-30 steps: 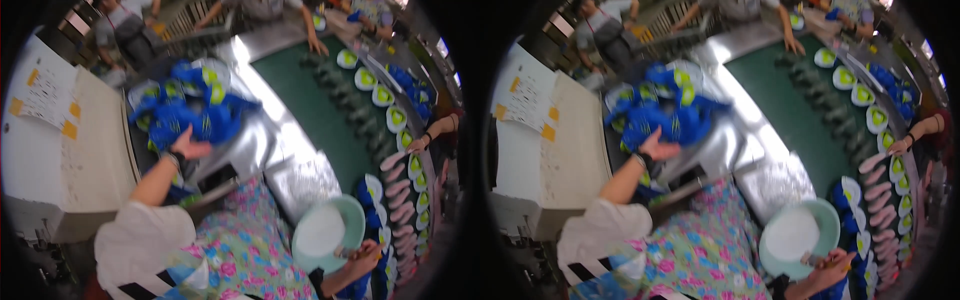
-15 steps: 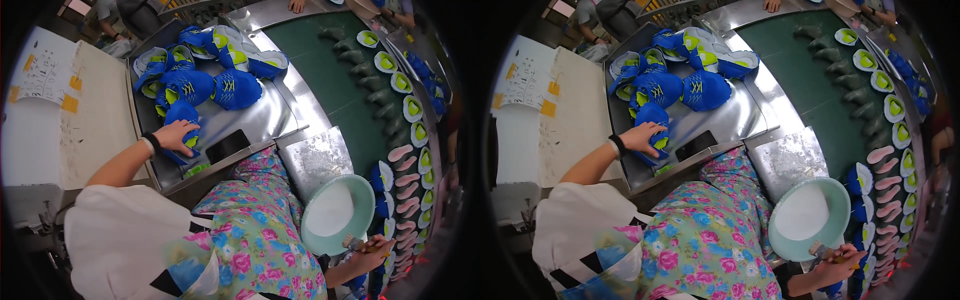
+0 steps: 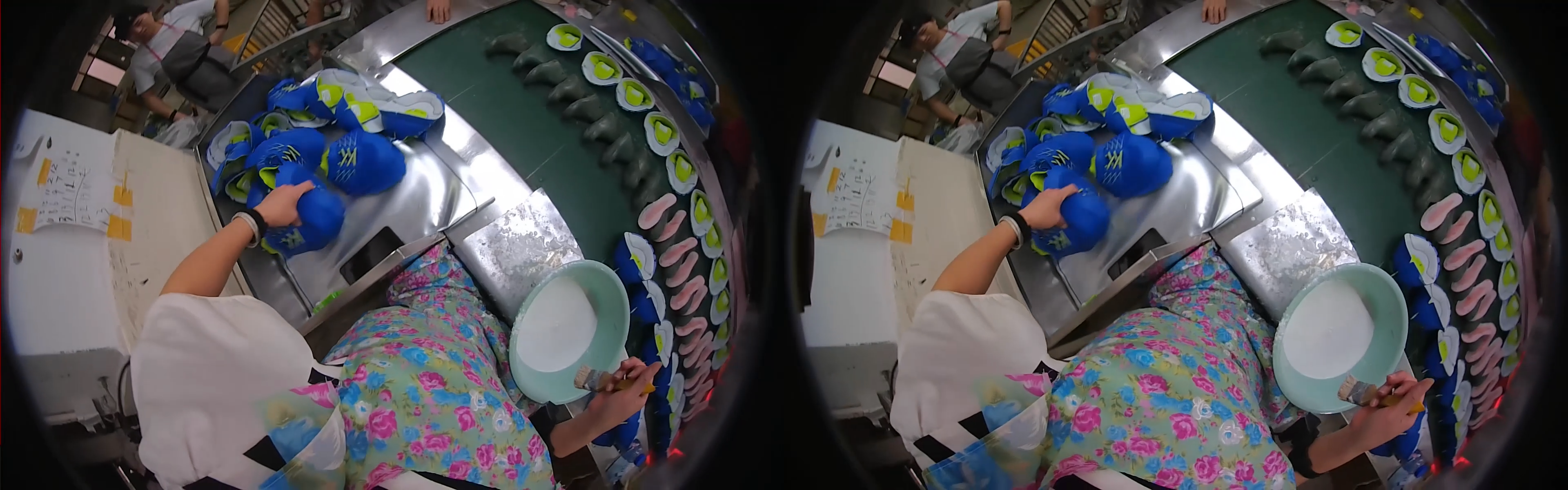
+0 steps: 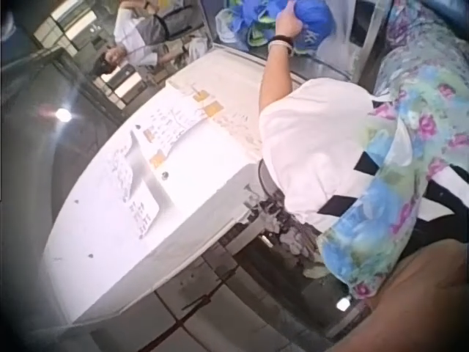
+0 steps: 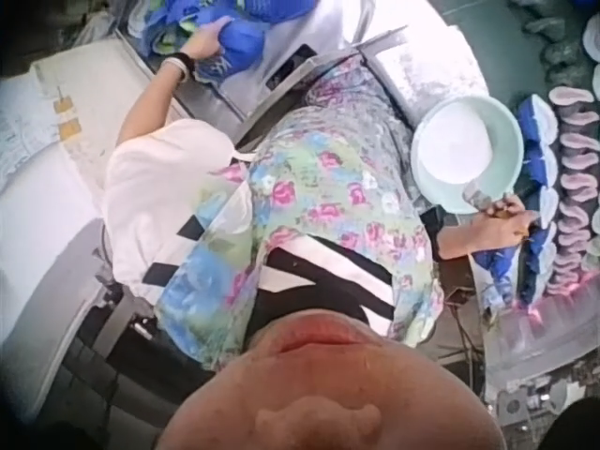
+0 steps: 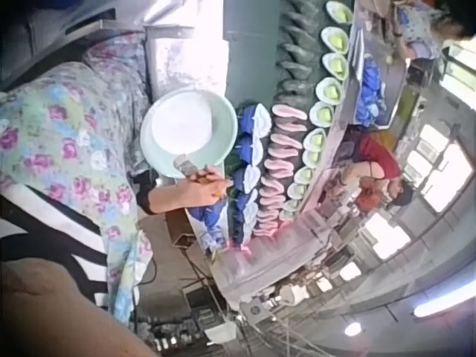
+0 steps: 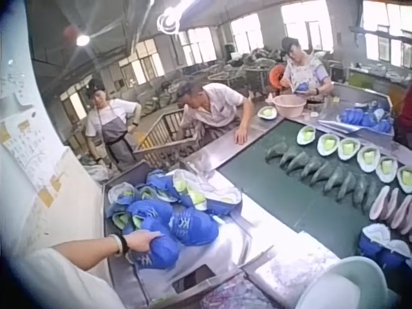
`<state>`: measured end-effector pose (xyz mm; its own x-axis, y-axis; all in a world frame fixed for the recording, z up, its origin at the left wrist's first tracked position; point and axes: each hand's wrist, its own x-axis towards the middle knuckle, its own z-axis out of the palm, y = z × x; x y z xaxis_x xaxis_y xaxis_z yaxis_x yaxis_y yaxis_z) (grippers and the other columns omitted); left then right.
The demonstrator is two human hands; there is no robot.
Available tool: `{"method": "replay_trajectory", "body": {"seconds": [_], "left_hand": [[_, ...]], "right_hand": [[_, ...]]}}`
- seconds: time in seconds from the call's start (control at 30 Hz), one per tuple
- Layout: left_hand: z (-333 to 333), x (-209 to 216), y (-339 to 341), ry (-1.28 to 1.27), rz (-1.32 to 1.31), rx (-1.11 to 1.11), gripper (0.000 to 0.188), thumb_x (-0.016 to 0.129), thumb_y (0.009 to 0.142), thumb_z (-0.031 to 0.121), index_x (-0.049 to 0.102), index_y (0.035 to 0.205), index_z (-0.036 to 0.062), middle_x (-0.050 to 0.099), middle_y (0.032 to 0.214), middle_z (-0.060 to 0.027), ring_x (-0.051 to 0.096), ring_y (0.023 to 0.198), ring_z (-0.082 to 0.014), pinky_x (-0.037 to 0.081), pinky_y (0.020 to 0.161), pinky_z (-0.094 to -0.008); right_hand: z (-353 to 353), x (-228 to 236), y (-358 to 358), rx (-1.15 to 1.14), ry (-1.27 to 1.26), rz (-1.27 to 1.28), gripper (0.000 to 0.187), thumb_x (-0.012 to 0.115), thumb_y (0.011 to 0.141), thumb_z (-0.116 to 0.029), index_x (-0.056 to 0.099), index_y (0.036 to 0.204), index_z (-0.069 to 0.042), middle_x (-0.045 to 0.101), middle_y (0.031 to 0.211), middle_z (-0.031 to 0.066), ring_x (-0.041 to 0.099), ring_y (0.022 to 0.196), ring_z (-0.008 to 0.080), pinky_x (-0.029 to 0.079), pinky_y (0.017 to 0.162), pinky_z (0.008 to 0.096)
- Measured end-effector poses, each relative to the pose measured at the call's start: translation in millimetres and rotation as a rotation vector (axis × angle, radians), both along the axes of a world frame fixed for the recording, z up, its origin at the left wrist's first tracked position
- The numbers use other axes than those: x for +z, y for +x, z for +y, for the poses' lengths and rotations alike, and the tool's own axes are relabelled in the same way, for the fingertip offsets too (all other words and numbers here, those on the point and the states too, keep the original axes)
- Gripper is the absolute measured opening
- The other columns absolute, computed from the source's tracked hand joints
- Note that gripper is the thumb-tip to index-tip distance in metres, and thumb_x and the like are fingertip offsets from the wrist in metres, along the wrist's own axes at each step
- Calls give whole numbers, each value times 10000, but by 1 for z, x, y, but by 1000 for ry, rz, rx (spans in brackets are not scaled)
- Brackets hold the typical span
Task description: The recorder is applying white glue to the inner and outer edges of blue shoe uppers using a brush.
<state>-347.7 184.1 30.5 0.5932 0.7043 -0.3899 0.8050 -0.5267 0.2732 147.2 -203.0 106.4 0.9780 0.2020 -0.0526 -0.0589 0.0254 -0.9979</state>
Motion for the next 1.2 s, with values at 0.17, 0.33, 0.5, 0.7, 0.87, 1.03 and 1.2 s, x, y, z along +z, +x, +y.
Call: {"method": "replay_trajectory", "body": {"seconds": [0.17,0.33,0.5,0.7,0.87,1.03,1.2], "left_hand": [[53,-2,124,94,-50,-11,751,825,577,159,496,1250,108,646,1042,-226,602,1007,-413,489,851,-451],[73,-22,226,-158,-136,-155,620,711,750,357,538,1271,70,626,1145,-217,597,1047,-384,473,903,-418],[148,-57,230,294,-47,-244,628,797,653,356,609,1195,100,564,1244,-161,526,1164,-323,458,952,-418],[180,-92,165,220,-41,-12,608,751,698,333,593,1217,57,624,1148,-213,598,1062,-359,461,930,-407],[93,27,224,349,-547,-300,326,712,745,152,617,1026,15,636,928,-183,586,877,-384,462,773,-424],[-32,88,279,307,-497,-880,221,676,679,61,556,864,76,533,794,-77,552,835,-271,420,767,-385],[-75,123,320,256,-573,-1026,217,671,691,67,557,876,65,555,825,-64,554,848,-251,419,757,-365]], "right_hand": [[-5,-4,-1,-49,5,46,431,502,988,-356,398,678,-75,540,664,60,387,438,69,276,382,196],[-11,2,-13,-66,-2,3,421,525,973,-385,394,708,-86,506,669,38,401,456,64,266,374,186],[-13,8,-13,-68,-28,-18,410,509,983,-368,394,710,-85,515,670,42,419,464,67,265,362,182],[11,11,-8,67,-28,-5,372,464,1009,-263,454,715,-36,552,705,72,395,479,54,263,383,182],[44,15,-15,375,-296,-90,262,503,983,-160,605,836,32,606,793,67,498,593,61,347,502,184],[124,39,-37,663,-355,-714,238,735,743,-33,642,960,-1,657,952,106,626,887,232,490,752,307],[147,42,-56,757,-455,-966,360,777,636,-52,644,970,-30,665,987,92,617,934,279,507,751,345]]}}
